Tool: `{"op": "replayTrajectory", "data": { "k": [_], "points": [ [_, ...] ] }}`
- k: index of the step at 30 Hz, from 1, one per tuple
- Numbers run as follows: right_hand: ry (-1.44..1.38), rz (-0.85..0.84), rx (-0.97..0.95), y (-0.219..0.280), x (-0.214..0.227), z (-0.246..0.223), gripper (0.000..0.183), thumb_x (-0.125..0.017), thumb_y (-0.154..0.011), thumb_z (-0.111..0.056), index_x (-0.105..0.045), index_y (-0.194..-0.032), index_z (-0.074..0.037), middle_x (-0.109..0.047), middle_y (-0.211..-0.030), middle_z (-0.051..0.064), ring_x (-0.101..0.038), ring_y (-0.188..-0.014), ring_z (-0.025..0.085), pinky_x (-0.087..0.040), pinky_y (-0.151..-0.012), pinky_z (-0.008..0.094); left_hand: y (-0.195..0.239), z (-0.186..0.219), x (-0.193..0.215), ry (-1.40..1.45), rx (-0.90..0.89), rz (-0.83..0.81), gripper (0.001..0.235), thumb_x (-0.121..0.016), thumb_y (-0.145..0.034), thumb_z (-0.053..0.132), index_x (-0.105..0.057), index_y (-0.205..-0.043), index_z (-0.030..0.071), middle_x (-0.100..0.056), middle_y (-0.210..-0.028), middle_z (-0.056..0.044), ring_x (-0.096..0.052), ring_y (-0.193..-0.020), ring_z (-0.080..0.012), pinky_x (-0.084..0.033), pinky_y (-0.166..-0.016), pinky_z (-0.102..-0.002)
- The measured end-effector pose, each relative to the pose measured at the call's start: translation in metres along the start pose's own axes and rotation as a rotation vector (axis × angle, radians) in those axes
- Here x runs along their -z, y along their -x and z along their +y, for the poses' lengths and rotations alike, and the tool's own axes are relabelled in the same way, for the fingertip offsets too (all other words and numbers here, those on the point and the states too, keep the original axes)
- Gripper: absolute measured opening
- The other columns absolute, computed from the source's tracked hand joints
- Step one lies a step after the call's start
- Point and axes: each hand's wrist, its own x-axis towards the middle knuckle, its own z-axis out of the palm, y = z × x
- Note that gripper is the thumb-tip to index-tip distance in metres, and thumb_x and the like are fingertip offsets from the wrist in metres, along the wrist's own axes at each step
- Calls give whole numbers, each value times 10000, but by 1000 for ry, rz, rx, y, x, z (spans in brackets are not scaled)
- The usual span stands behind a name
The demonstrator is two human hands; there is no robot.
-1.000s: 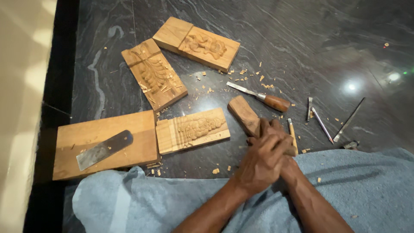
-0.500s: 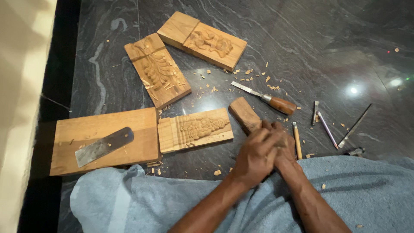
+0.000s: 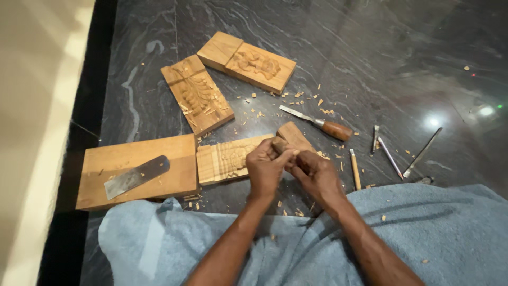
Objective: The person carves a rectangular wooden block using a chisel and a wooden mallet. They hold the chisel in the left hand and strike it with the mallet in the right hand to shape the wood, producing wood shavings.
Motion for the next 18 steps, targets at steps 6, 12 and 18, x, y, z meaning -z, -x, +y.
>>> {"op": "replayTrajectory", "data": {
  "k": [6,12,18],
  "points": [
    [-250,-28,-12,0,1,12,166,-711,-923,-134,-767,-1068,-76,-802,-872,35,-709,-833,98,-549,-724,255,-14,13,32,-355,-48,-166,493,-908,-740,90,-696,-1149,-85,-727,-934,-137,-664,-782,-180,-493,-630,-312],
    [-943,38,-335,-17,17,32,128,-662,-934,-79,-687,-1037,-9,-754,-912,93,-714,-801,154,-600,-714,290,-60,36,109,-1309,-75,-334,1219,-1024,-446,386,-454,-1472,59,-527,-1443,-207,-478,-1351,-373,-388,-1133,-434],
    [-1011,55,-391,-21,9,37,69,-655,-947,-60,-655,-988,-5,-742,-866,124,-695,-730,169,-570,-653,287,-56,9,131,-1518,30,-525,1361,-1033,-415,383,-325,-1533,64,-340,-1558,-227,-282,-1460,-406,-234,-1201,-435]
  ]
}}
